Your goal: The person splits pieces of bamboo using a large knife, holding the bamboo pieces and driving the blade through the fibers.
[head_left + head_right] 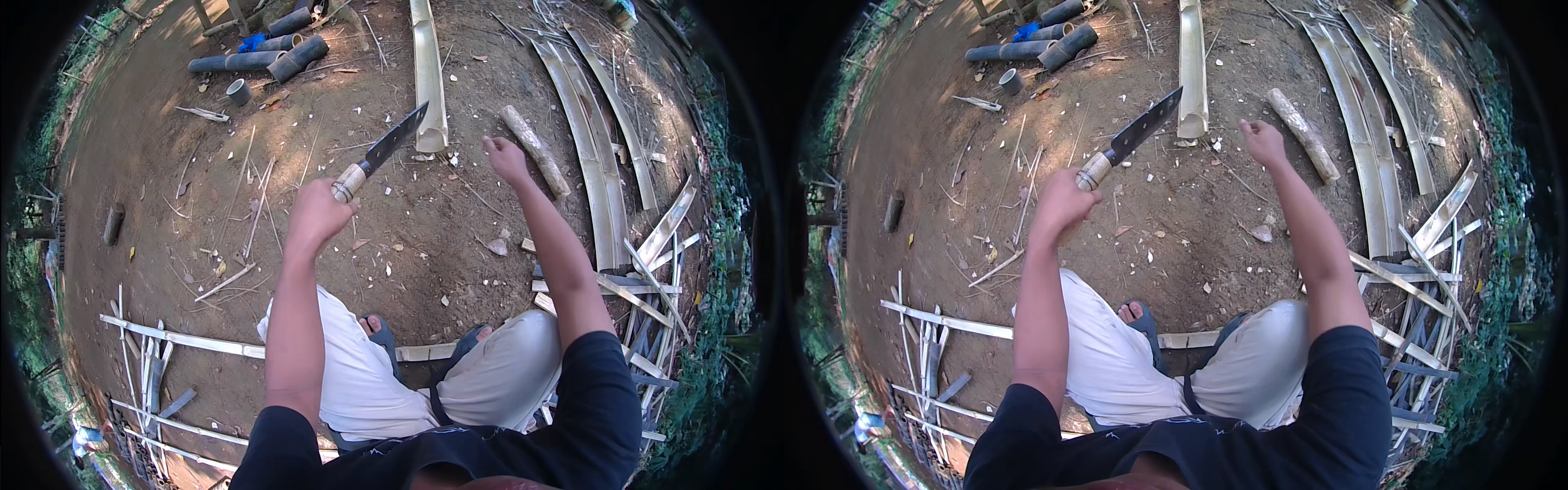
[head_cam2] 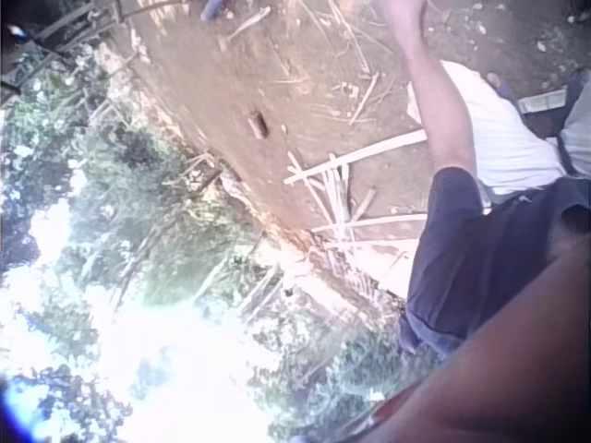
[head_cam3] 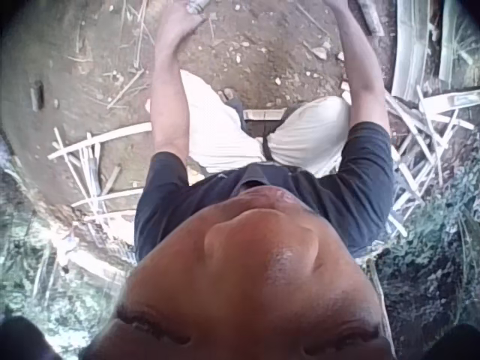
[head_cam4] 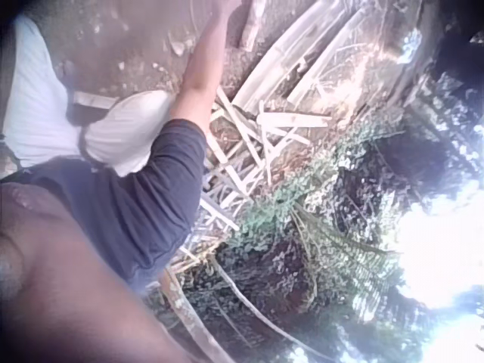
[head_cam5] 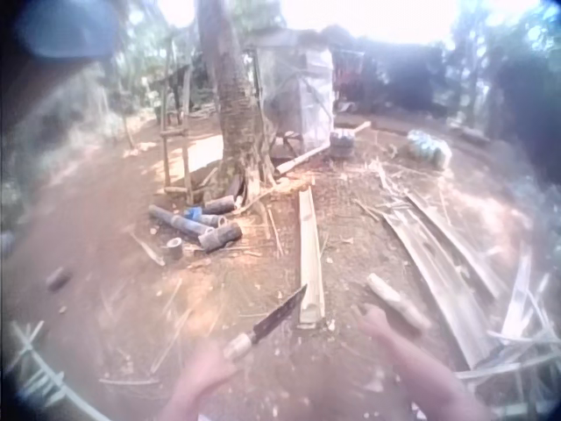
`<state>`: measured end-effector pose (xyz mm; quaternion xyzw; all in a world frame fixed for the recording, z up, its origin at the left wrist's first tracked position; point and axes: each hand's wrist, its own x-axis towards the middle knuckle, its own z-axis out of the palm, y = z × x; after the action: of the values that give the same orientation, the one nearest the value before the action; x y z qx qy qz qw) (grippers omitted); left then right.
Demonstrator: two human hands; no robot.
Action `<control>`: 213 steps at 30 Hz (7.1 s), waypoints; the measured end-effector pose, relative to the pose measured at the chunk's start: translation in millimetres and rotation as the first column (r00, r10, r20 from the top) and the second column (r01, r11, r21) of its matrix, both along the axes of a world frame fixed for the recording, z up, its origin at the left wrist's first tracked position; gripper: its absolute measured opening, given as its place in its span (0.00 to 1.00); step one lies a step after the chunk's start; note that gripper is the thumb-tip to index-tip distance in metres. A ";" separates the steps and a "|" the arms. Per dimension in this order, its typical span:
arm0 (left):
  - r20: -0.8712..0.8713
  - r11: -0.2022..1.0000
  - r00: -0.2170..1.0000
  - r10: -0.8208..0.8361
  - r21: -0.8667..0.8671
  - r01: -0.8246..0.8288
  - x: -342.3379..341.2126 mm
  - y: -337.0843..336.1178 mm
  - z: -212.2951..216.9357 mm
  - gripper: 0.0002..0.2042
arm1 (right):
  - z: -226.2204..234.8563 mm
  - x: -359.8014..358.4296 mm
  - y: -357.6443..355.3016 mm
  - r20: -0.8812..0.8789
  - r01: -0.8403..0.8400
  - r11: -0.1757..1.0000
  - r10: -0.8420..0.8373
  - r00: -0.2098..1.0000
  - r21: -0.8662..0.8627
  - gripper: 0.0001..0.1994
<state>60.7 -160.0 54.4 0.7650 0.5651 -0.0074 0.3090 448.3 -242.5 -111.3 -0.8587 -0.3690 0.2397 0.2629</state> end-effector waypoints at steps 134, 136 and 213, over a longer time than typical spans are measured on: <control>0.606 0.907 0.692 -0.392 0.379 0.183 0.6 -26.5 466.0 0.15 | 538.8 -161.1 7.1 0.245 -0.202 0.240 -0.169 0.955 0.950 0.18; 0.570 0.897 0.721 -0.394 0.409 0.167 2.2 -28.0 464.5 0.15 | 538.5 -162.8 7.2 0.239 -0.200 0.227 -0.163 0.957 0.953 0.18; 0.458 0.928 0.862 -0.217 0.371 0.036 -44.7 -79.3 496.3 0.10 | 205.8 94.2 -77.5 0.069 0.078 0.936 -0.108 0.992 0.343 0.27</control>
<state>16.0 -239.3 550.6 0.8199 0.4077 0.2669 0.3003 542.5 -320.1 94.4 -0.8265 -0.3747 0.1223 0.4019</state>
